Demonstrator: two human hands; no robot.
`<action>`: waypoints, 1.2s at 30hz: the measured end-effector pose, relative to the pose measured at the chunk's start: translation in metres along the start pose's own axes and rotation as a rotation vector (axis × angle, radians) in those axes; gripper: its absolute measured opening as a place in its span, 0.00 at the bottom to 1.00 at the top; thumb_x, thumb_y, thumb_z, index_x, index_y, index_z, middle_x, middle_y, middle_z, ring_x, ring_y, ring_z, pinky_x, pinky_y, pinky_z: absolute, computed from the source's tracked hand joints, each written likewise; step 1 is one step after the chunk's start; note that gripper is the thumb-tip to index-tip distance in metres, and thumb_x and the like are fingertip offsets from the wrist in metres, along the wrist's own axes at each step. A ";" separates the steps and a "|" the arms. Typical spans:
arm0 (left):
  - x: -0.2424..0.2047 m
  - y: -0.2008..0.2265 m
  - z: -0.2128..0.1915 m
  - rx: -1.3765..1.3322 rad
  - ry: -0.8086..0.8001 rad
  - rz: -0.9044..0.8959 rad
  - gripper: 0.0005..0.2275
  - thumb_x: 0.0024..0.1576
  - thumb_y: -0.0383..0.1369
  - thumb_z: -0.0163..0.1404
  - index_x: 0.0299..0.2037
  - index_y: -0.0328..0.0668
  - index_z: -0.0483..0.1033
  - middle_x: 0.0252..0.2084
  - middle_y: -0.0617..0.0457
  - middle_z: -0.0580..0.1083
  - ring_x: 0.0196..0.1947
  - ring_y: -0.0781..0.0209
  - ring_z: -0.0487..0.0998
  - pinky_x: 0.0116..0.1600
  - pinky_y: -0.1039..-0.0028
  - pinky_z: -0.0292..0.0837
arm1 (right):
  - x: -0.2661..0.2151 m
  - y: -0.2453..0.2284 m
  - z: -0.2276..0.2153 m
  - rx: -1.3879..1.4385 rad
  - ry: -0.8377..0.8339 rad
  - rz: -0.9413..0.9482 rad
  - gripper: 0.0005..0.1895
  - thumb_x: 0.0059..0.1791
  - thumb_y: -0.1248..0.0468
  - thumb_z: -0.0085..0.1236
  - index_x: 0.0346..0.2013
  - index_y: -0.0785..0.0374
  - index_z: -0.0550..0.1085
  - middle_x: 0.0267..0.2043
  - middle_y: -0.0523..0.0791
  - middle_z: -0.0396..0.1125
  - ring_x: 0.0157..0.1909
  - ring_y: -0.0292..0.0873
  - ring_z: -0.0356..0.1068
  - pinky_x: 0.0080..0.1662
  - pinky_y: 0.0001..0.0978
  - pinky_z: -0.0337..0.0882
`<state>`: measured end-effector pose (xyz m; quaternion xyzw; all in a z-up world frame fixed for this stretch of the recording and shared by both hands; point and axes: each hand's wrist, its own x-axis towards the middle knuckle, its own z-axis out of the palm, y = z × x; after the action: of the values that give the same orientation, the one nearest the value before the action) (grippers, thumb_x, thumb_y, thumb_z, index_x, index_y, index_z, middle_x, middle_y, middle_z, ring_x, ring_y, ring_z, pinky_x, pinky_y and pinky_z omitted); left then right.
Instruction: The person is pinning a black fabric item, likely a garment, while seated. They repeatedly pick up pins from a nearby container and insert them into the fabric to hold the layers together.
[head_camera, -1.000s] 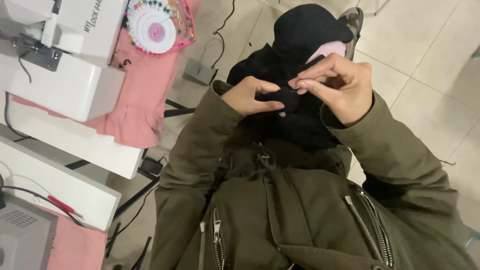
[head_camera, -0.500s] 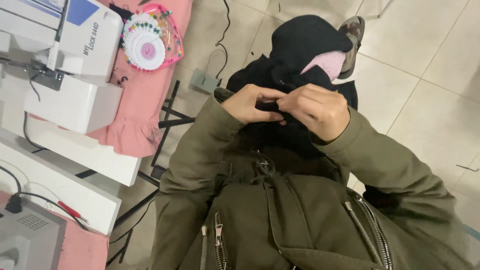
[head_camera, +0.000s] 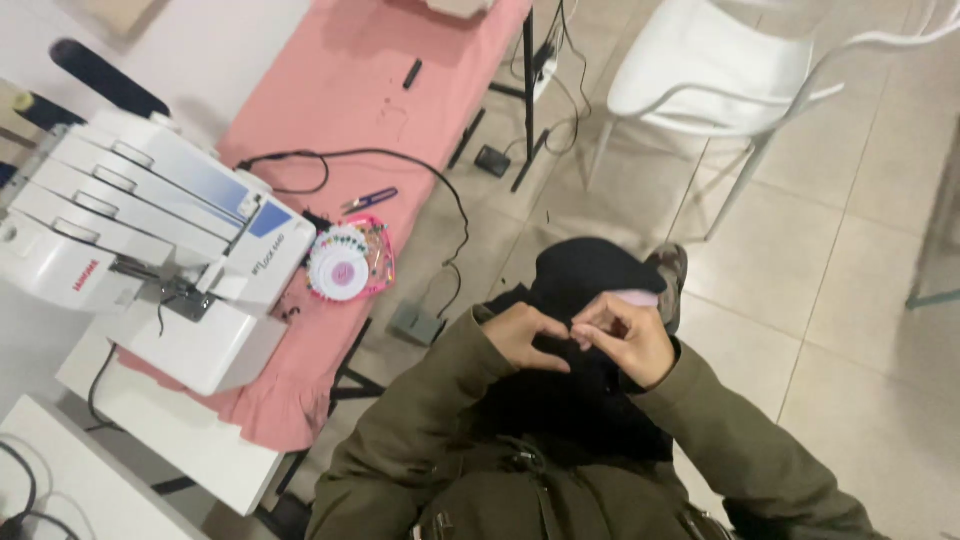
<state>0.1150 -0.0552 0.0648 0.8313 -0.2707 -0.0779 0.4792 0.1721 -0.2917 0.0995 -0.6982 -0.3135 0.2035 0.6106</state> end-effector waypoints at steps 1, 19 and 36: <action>0.004 -0.008 0.002 0.012 0.005 0.008 0.21 0.51 0.42 0.65 0.50 0.38 0.81 0.45 0.43 0.81 0.45 0.50 0.83 0.48 0.67 0.78 | 0.003 0.005 -0.004 0.036 0.001 0.041 0.03 0.50 0.71 0.61 0.36 0.69 0.76 0.34 0.45 0.75 0.34 0.33 0.74 0.37 0.27 0.74; 0.037 -0.056 -0.012 -0.175 0.083 -0.047 0.23 0.52 0.45 0.65 0.51 0.37 0.81 0.47 0.43 0.81 0.49 0.54 0.83 0.56 0.67 0.77 | 0.058 0.093 -0.040 0.293 -0.071 0.260 0.04 0.49 0.72 0.60 0.38 0.72 0.76 0.36 0.47 0.74 0.34 0.37 0.71 0.39 0.31 0.72; -0.031 -0.063 -0.055 -0.987 -0.129 0.080 0.14 0.62 0.19 0.57 0.57 0.31 0.72 0.51 0.46 0.79 0.53 0.59 0.80 0.61 0.70 0.74 | 0.098 0.056 -0.050 0.188 -0.749 -0.179 0.25 0.58 0.45 0.51 0.32 0.63 0.66 0.42 0.47 0.64 0.44 0.42 0.61 0.50 0.36 0.63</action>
<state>0.1341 0.0275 0.0367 0.4875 -0.2625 -0.2294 0.8005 0.2868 -0.2634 0.0623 -0.4865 -0.5541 0.4182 0.5304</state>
